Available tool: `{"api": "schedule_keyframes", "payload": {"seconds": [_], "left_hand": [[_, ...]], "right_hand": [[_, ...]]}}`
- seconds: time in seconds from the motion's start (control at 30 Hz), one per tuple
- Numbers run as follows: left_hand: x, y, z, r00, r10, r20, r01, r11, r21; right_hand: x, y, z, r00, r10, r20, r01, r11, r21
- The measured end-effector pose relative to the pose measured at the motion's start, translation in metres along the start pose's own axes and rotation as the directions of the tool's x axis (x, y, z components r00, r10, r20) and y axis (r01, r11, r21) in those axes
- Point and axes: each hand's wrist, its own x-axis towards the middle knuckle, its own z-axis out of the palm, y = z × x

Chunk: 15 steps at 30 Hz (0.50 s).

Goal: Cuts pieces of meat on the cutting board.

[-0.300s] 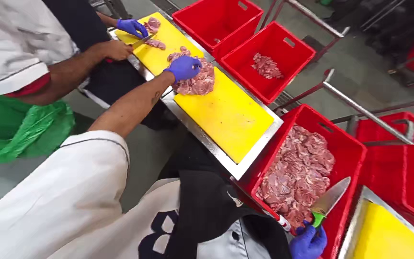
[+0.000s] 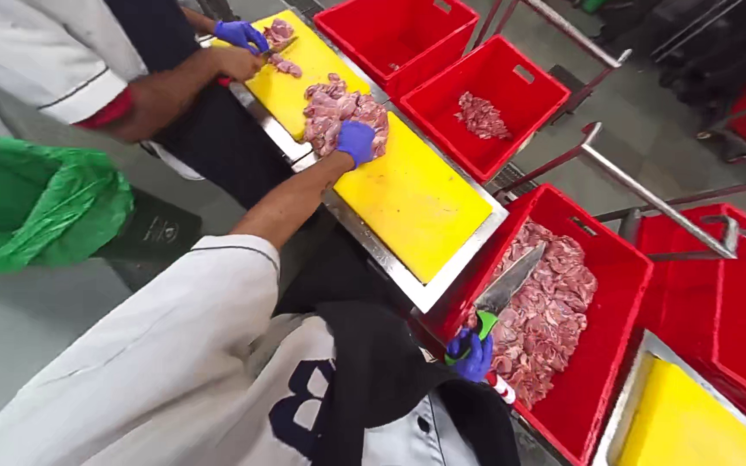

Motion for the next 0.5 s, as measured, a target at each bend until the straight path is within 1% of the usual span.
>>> {"api": "schedule_keyframes", "payload": {"seconds": [0.03,0.07,0.1,0.13,0.2,0.23,0.27,0.33,0.37,0.43,0.47,0.5], "left_hand": [[0.025,-0.015,0.021,0.997,0.034,-0.062,-0.035,0.999,-0.019],[0.06,-0.033,0.057,0.946,0.099,-0.31,-0.12,0.992,-0.047],[0.083,-0.041,0.07,0.924,0.133,-0.359,-0.178,0.979,-0.096],[0.091,-0.041,0.069,0.927,0.179,-0.331,-0.247,0.953,-0.176],[0.081,-0.033,0.065,0.906,0.317,-0.279,-0.403,0.846,-0.349],[0.072,-0.026,0.062,0.879,0.398,-0.262,-0.473,0.794,-0.381],[0.064,-0.018,0.062,0.851,0.469,-0.237,-0.525,0.77,-0.362],[0.058,-0.008,0.072,0.815,0.557,-0.159,-0.579,0.776,-0.251],[0.061,-0.008,0.078,0.81,0.571,-0.134,-0.586,0.776,-0.233],[0.076,-0.012,0.09,0.799,0.585,-0.138,-0.594,0.73,-0.338],[0.089,-0.013,0.094,0.766,0.628,-0.133,-0.62,0.67,-0.408],[0.099,-0.013,0.101,0.704,0.704,-0.097,-0.656,0.592,-0.467]], "right_hand": [[0.017,0.048,-0.012,0.955,-0.273,0.117,0.246,0.948,0.203],[0.031,0.074,-0.021,0.904,-0.384,0.189,0.332,0.908,0.257],[0.036,0.084,-0.026,0.881,-0.419,0.22,0.361,0.896,0.258],[0.036,0.086,-0.029,0.879,-0.422,0.224,0.371,0.898,0.237],[0.03,0.084,-0.036,0.883,-0.427,0.193,0.393,0.899,0.192],[0.028,0.085,-0.038,0.881,-0.442,0.171,0.411,0.892,0.186],[0.027,0.086,-0.039,0.879,-0.455,0.141,0.43,0.885,0.175],[0.026,0.09,-0.044,0.879,-0.469,0.087,0.454,0.878,0.149],[0.023,0.092,-0.043,0.884,-0.463,0.062,0.452,0.882,0.134],[0.018,0.09,-0.037,0.896,-0.444,0.012,0.441,0.892,0.101],[0.016,0.09,-0.031,0.896,-0.443,-0.019,0.443,0.892,0.087],[0.012,0.09,-0.026,0.896,-0.443,-0.042,0.445,0.893,0.067]]}}
